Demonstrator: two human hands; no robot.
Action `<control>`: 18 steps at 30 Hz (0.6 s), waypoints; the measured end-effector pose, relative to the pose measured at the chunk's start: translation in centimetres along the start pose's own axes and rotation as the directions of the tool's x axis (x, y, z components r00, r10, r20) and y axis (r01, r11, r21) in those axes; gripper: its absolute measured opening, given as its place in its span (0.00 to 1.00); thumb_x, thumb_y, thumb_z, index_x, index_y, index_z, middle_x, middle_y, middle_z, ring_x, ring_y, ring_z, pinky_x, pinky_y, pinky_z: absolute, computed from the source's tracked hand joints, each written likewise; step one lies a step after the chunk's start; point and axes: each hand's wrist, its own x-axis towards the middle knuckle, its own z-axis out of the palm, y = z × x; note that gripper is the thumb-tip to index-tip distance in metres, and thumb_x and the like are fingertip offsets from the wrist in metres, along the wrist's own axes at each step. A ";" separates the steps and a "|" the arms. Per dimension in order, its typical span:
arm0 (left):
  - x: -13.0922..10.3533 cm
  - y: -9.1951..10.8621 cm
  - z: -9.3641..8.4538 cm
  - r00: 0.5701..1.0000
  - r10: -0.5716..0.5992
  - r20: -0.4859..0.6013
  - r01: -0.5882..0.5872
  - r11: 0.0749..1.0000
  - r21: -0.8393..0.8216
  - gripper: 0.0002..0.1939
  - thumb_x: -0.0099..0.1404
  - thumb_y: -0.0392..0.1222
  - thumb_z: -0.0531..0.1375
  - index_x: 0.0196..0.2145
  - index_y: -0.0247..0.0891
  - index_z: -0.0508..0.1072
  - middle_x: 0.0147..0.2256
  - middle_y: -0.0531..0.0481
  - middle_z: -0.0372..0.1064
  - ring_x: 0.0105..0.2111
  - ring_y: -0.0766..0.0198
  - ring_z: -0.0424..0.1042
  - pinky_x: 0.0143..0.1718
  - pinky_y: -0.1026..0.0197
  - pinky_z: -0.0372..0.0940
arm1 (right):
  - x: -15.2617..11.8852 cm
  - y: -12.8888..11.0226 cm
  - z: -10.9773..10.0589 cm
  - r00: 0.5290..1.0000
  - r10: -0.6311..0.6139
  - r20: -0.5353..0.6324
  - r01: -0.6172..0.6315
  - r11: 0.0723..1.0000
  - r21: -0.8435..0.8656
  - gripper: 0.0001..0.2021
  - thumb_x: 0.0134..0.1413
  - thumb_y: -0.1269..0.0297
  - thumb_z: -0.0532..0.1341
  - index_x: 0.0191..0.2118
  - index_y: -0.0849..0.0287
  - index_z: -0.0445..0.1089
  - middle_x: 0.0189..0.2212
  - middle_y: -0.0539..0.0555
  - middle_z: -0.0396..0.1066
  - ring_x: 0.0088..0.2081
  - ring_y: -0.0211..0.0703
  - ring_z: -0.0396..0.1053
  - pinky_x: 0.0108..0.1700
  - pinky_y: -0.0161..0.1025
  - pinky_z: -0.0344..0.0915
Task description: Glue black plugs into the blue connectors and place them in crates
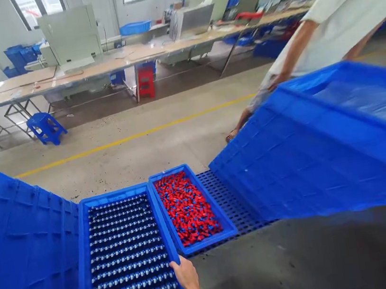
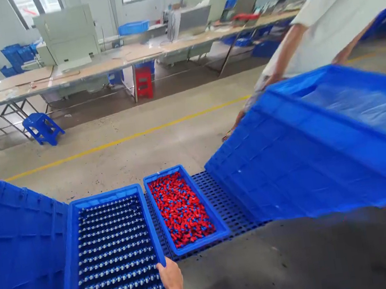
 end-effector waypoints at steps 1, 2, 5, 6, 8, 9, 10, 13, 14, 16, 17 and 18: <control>1.8 -1.0 3.0 0.998 -0.027 0.051 0.027 1.000 0.003 0.08 0.53 0.45 0.57 0.29 0.45 0.76 0.31 0.50 0.80 0.40 0.46 0.81 0.40 0.54 0.75 | 2.6 0.8 2.0 1.000 0.011 0.022 -0.011 1.000 -0.019 0.13 0.50 0.61 0.55 0.33 0.52 0.78 0.33 0.56 0.80 0.38 0.54 0.78 0.38 0.40 0.66; 3.5 -2.1 6.3 0.994 -0.055 0.099 0.054 0.999 0.007 0.09 0.54 0.46 0.57 0.30 0.45 0.76 0.32 0.49 0.80 0.40 0.45 0.80 0.40 0.53 0.75 | 5.4 1.9 4.2 0.999 0.025 0.041 -0.024 0.999 -0.042 0.13 0.50 0.61 0.56 0.34 0.52 0.79 0.33 0.57 0.80 0.38 0.54 0.77 0.37 0.40 0.65; 8.7 -6.0 17.2 0.972 -0.117 0.202 0.116 0.993 0.017 0.13 0.56 0.46 0.56 0.35 0.41 0.77 0.37 0.44 0.81 0.44 0.44 0.79 0.45 0.51 0.73 | 13.5 6.0 11.6 0.993 0.080 0.083 -0.070 0.991 -0.117 0.13 0.51 0.60 0.57 0.36 0.54 0.79 0.35 0.58 0.80 0.38 0.54 0.77 0.36 0.40 0.63; 10.3 -7.4 20.8 0.965 -0.130 0.227 0.129 0.991 0.018 0.14 0.57 0.46 0.56 0.36 0.40 0.78 0.39 0.43 0.81 0.45 0.44 0.79 0.47 0.51 0.73 | 16.1 7.5 14.1 0.991 0.098 0.094 -0.084 0.986 -0.141 0.13 0.52 0.60 0.57 0.36 0.55 0.79 0.36 0.59 0.80 0.39 0.53 0.76 0.36 0.39 0.63; 13.3 -9.9 27.6 0.951 -0.154 0.269 0.155 0.988 0.018 0.16 0.57 0.45 0.57 0.40 0.38 0.78 0.41 0.42 0.80 0.46 0.45 0.78 0.48 0.51 0.72 | 20.9 10.7 19.0 0.984 0.134 0.113 -0.112 0.976 -0.185 0.14 0.53 0.59 0.57 0.38 0.56 0.79 0.37 0.59 0.80 0.39 0.52 0.76 0.37 0.38 0.62; 14.8 -10.9 30.8 0.943 -0.169 0.286 0.171 0.985 0.020 0.17 0.57 0.45 0.57 0.41 0.37 0.78 0.41 0.41 0.80 0.45 0.44 0.78 0.47 0.50 0.72 | 23.1 12.1 21.2 0.981 0.152 0.120 -0.125 0.971 -0.205 0.14 0.53 0.58 0.58 0.39 0.56 0.79 0.37 0.59 0.80 0.40 0.52 0.76 0.37 0.38 0.62; 16.2 -11.8 33.7 0.937 -0.180 0.299 0.182 0.983 0.021 0.17 0.57 0.44 0.58 0.43 0.37 0.78 0.41 0.41 0.80 0.45 0.45 0.78 0.46 0.50 0.71 | 25.2 13.4 23.2 0.978 0.168 0.122 -0.138 0.965 -0.223 0.15 0.53 0.58 0.58 0.39 0.56 0.79 0.38 0.59 0.80 0.40 0.51 0.76 0.37 0.38 0.62; 20.2 -13.4 41.3 0.929 -0.186 0.319 0.188 0.982 0.025 0.18 0.59 0.44 0.59 0.45 0.36 0.77 0.44 0.41 0.79 0.45 0.46 0.77 0.46 0.51 0.70 | 30.8 16.5 28.2 0.971 0.213 0.108 -0.179 0.949 -0.260 0.16 0.53 0.56 0.59 0.40 0.57 0.79 0.38 0.59 0.79 0.40 0.51 0.75 0.38 0.38 0.63; 21.5 -13.6 43.5 0.929 -0.181 0.322 0.182 0.983 0.026 0.18 0.60 0.44 0.59 0.46 0.36 0.77 0.44 0.41 0.79 0.45 0.46 0.76 0.47 0.51 0.70 | 32.5 17.3 29.5 0.970 0.223 0.098 -0.190 0.945 -0.265 0.16 0.53 0.55 0.59 0.40 0.57 0.79 0.38 0.60 0.79 0.40 0.51 0.75 0.39 0.38 0.63; 24.3 -13.5 47.4 0.932 -0.156 0.326 0.158 0.987 0.022 0.18 0.61 0.45 0.59 0.47 0.35 0.76 0.45 0.41 0.79 0.46 0.47 0.76 0.48 0.51 0.69 | 35.7 18.4 31.8 0.970 0.233 0.074 -0.206 0.941 -0.268 0.17 0.53 0.54 0.59 0.40 0.58 0.79 0.38 0.60 0.79 0.40 0.52 0.75 0.40 0.39 0.64; 25.7 -13.4 49.3 0.936 -0.137 0.325 0.139 0.990 0.017 0.18 0.63 0.46 0.59 0.48 0.35 0.75 0.46 0.41 0.78 0.47 0.48 0.76 0.49 0.51 0.68 | 37.3 18.8 32.9 0.971 0.234 0.058 -0.211 0.941 -0.267 0.17 0.54 0.54 0.59 0.41 0.58 0.79 0.38 0.60 0.79 0.41 0.52 0.74 0.40 0.39 0.64; 27.1 -13.1 50.9 0.938 -0.115 0.327 0.118 0.993 0.010 0.19 0.65 0.46 0.59 0.50 0.35 0.75 0.48 0.41 0.77 0.48 0.48 0.75 0.50 0.52 0.68 | 38.9 19.1 33.9 0.972 0.233 0.041 -0.214 0.941 -0.264 0.18 0.54 0.53 0.59 0.42 0.58 0.79 0.39 0.60 0.79 0.41 0.52 0.74 0.41 0.40 0.64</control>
